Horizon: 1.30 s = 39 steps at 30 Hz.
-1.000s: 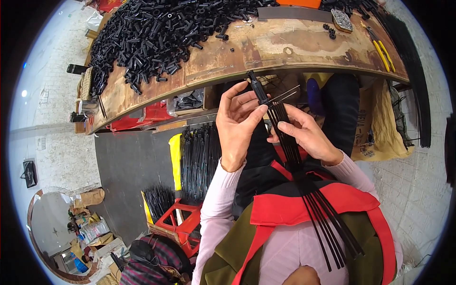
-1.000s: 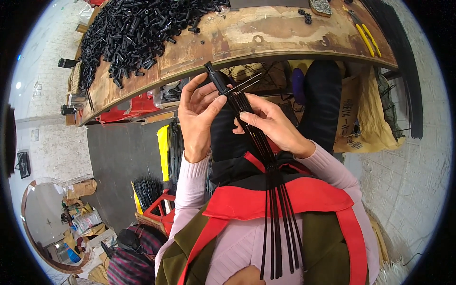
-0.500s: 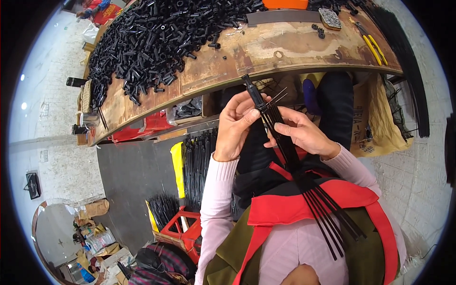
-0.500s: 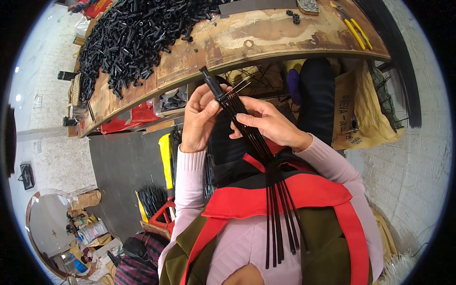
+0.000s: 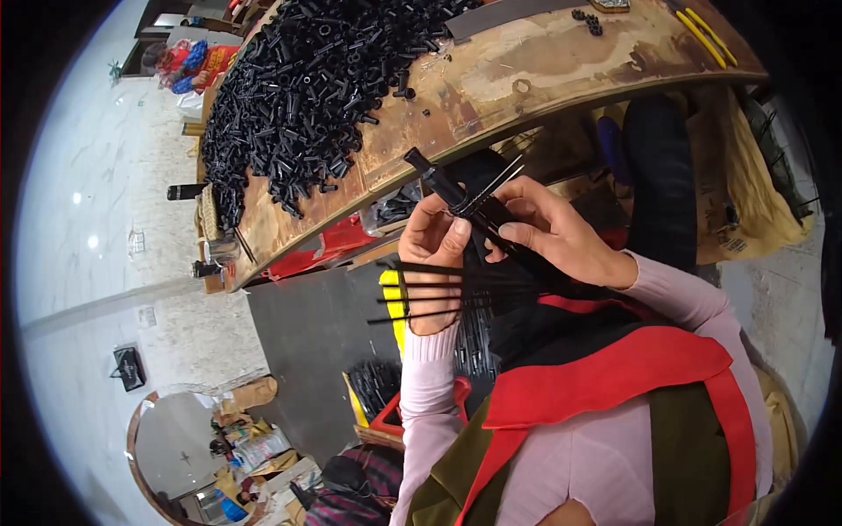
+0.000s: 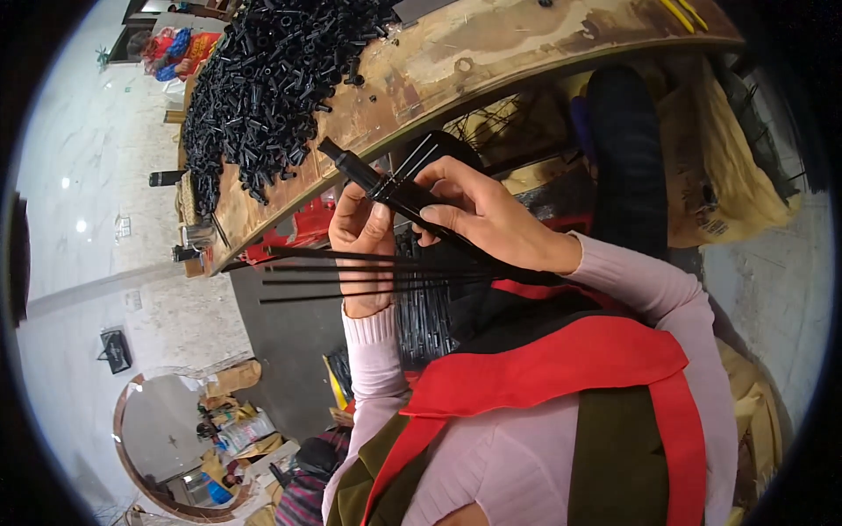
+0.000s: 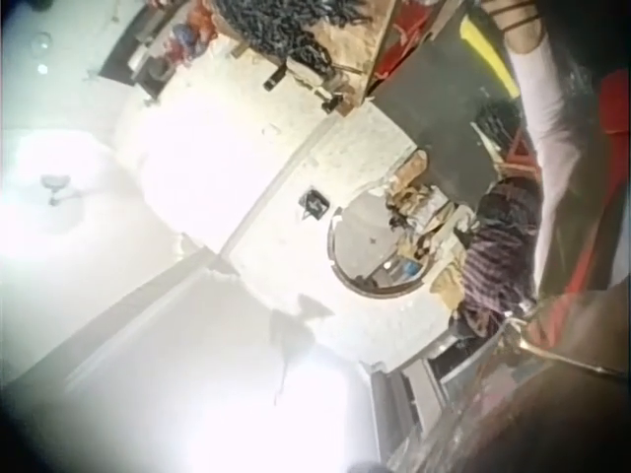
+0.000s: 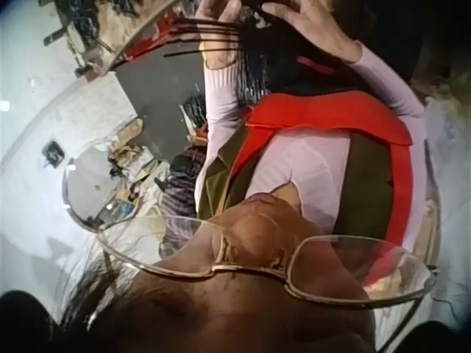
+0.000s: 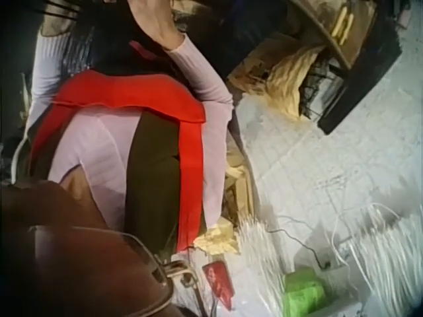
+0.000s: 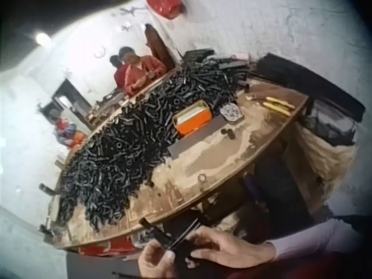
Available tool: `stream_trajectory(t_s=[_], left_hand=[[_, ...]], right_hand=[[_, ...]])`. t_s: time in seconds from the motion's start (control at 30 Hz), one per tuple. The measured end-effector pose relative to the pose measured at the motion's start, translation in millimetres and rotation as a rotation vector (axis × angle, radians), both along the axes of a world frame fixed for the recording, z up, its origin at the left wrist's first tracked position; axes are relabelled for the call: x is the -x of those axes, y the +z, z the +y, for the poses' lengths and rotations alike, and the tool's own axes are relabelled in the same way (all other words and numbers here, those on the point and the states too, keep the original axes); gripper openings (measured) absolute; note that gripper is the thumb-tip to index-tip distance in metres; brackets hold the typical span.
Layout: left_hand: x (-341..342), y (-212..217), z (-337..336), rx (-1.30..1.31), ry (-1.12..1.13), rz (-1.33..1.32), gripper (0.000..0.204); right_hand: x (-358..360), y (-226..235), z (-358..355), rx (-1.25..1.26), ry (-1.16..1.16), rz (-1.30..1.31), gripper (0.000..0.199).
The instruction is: Assembling and trimming black wiring components at a manufacturing workbench.
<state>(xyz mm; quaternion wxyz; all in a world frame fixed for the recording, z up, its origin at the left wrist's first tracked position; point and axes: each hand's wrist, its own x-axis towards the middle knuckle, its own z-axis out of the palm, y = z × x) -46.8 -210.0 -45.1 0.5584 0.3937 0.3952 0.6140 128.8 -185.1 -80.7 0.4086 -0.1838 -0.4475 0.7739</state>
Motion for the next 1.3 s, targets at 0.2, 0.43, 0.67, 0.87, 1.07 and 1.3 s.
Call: stream_trajectory(t_s=[0.2, 0.43, 0.67, 0.87, 1.07, 1.3], left_hand=[[-14, 11, 17, 0.086, -0.125, -0.136, 0.038], [-11, 5, 37, 0.097, -0.14, -0.065, 0.044], [-17, 1, 50, 0.119, -0.131, -0.042, 0.043], [-15, -3, 55, 0.123, -0.168, -0.001, 0.044], [-17, -7, 58, 0.125, -0.154, 0.021, 0.045], [-20, -12, 57, 0.112, -0.053, 0.021, 0.047]], right_hand=[[-16, -1, 27, -0.105, -0.028, -0.108, 0.018], [-19, -2, 46, 0.029, 0.024, 0.032, 0.012], [-19, -11, 59, 0.114, 0.033, 0.058, 0.012], [-22, -18, 65, 0.082, 0.029, -0.002, 0.012], [-26, -22, 72, 0.117, 0.07, -0.006, 0.012], [-25, -28, 67, 0.074, -0.02, 0.03, 0.013]])
